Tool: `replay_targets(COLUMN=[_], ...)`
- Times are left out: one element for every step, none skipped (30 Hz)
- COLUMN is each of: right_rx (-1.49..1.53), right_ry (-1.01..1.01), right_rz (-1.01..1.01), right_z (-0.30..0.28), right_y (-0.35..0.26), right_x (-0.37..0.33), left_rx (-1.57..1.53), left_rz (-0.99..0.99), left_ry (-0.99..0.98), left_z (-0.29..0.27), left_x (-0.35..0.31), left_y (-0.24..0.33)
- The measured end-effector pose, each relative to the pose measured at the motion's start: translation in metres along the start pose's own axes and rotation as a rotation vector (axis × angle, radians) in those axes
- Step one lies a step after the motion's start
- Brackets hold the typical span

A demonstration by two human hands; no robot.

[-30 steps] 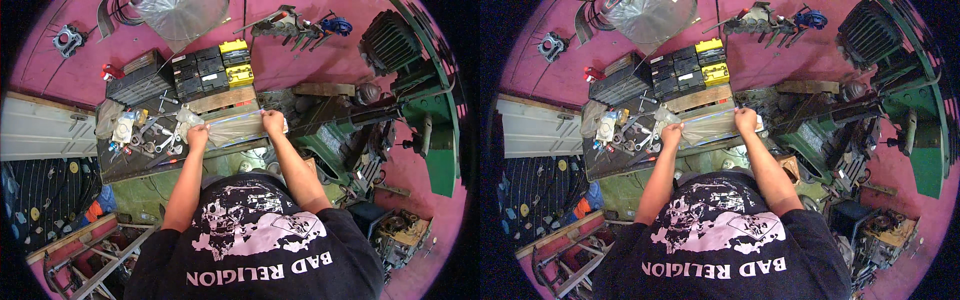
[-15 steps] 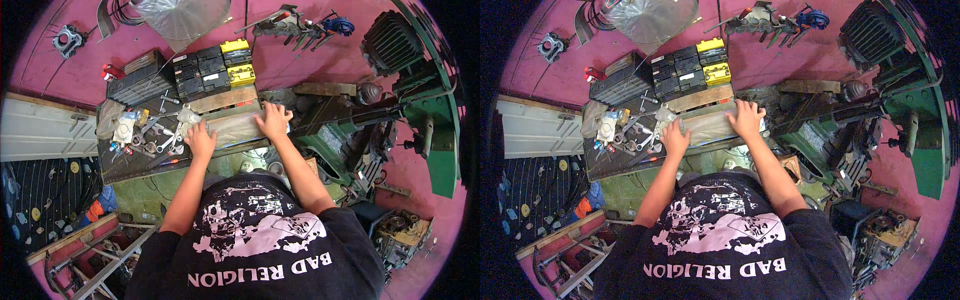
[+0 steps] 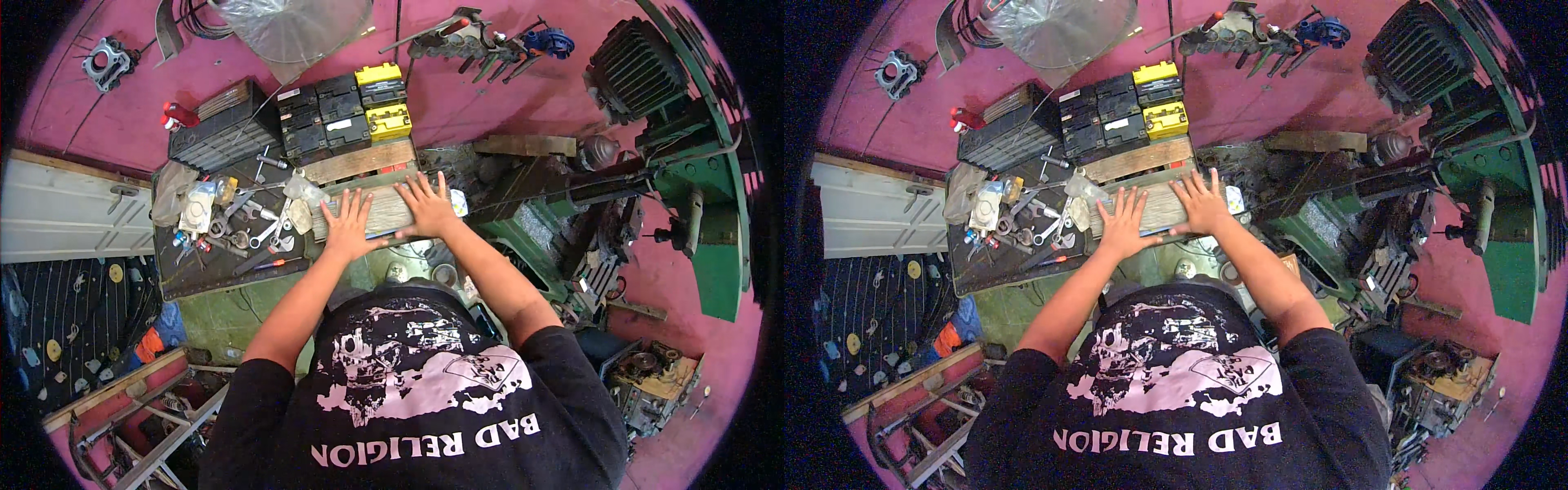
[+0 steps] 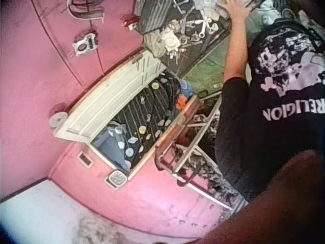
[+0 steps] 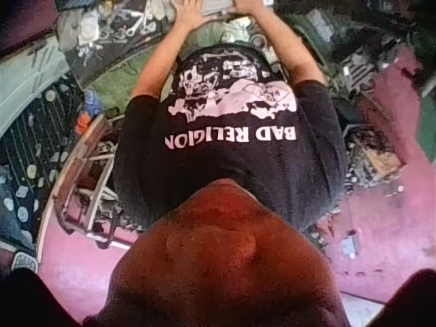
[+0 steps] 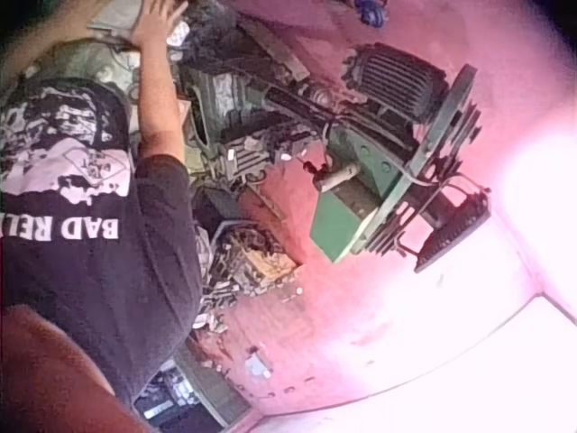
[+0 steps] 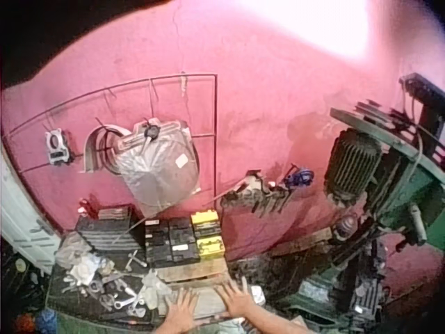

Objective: The person organizes tools on a cluttered workbench. They pick up and place down various wrenches, sockets, and a metal brush, moving them around the surface. They also handle a plastic bag and a small red box, shifting items to clear space.

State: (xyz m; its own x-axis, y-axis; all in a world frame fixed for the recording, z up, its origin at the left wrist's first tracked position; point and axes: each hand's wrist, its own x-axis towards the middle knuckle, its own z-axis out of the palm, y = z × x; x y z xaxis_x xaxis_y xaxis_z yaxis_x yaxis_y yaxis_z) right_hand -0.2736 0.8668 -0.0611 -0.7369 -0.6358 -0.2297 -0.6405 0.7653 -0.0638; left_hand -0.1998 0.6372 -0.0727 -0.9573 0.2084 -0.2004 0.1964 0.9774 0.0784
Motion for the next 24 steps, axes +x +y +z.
replay_targets(right_rx=[-0.074, -0.146, -0.218, -0.228, -0.261, -0.293, -0.326, -0.32, -0.314, -0.309, -0.282, -0.254, -0.227, -0.21, -0.195, -0.179, -0.184, -0.19, -0.195, -0.169, -0.144, -0.119, -0.103, -0.087], right_ry=[-0.041, -0.084, -0.127, -0.154, -0.133, -0.112, -0.09, -0.088, -0.087, -0.085, -0.047, -0.008, 0.03, 0.01, -0.01, -0.03, -0.026, -0.022, -0.018, -0.038, -0.058, -0.078, -0.073, -0.069], right_rz=[-0.029, -0.06, -0.091, -0.099, -0.115, -0.132, -0.148, -0.147, -0.143, -0.139, -0.144, -0.148, -0.152, -0.144, -0.137, -0.128, -0.127, -0.125, -0.124, -0.116, -0.109, -0.103, -0.1, -0.097], right_z=[-0.011, -0.019, -0.024, -0.025, -0.023, -0.019, -0.014, -0.008, 0.0, 0.007, 0.017, 0.024, 0.032, 0.029, 0.018, 0.009, 0.007, 0.005, 0.004, 0.004, 0.004, 0.004, 0.005, 0.006], right_y=[0.001, 0.001, 0.002, 0.002, 0.002, 0.002, 0.003, 0.004, 0.006, 0.007, 0.011, 0.014, 0.017, 0.016, 0.012, 0.01, 0.009, 0.008, 0.008, 0.008, 0.008, 0.007, 0.008, 0.008], right_x=[-0.001, -0.001, 0.0, 0.005, 0.007, 0.01, 0.012, 0.016, 0.02, 0.023, 0.027, 0.029, 0.03, 0.03, 0.03, 0.03, 0.028, 0.027, 0.027, 0.027, 0.027, 0.028, 0.028, 0.028], left_rx=[0.012, 0.025, 0.036, 0.048, 0.078, 0.109, 0.139, 0.147, 0.157, 0.166, 0.147, 0.127, 0.107, 0.093, 0.079, 0.065, 0.07, 0.076, 0.082, 0.066, 0.051, 0.035, 0.033, 0.031], left_rz=[0.01, 0.017, 0.023, 0.03, 0.029, 0.028, 0.027, 0.022, 0.019, 0.017, 0.016, 0.017, 0.018, 0.012, 0.006, 0.001, 0.007, 0.014, 0.019, 0.024, 0.027, 0.031, 0.04, 0.049], left_ry=[-0.069, -0.074, -0.081, -0.087, -0.097, -0.107, -0.118, -0.106, -0.093, -0.08, -0.107, -0.135, -0.163, -0.166, -0.167, -0.168, -0.109, -0.05, 0.008, -0.009, -0.026, -0.043, -0.05, -0.058], left_z=[-0.013, -0.019, -0.023, -0.025, -0.025, -0.025, -0.025, -0.018, -0.01, -0.001, -0.003, -0.009, -0.015, -0.017, -0.019, -0.019, -0.016, -0.011, -0.007, -0.007, -0.008, -0.009, -0.009, -0.01], left_x=[-0.001, -0.001, 0.002, 0.005, 0.008, 0.01, 0.012, 0.014, 0.016, 0.019, 0.022, 0.025, 0.028, 0.03, 0.031, 0.032, 0.031, 0.028, 0.027, 0.027, 0.028, 0.029, 0.03, 0.032], left_y=[0.001, 0.0, -0.002, -0.004, -0.004, -0.003, -0.003, -0.005, -0.007, -0.01, -0.009, -0.008, -0.007, -0.007, -0.007, -0.008, -0.008, -0.009, -0.01, -0.011, -0.011, -0.012, -0.012, -0.013])
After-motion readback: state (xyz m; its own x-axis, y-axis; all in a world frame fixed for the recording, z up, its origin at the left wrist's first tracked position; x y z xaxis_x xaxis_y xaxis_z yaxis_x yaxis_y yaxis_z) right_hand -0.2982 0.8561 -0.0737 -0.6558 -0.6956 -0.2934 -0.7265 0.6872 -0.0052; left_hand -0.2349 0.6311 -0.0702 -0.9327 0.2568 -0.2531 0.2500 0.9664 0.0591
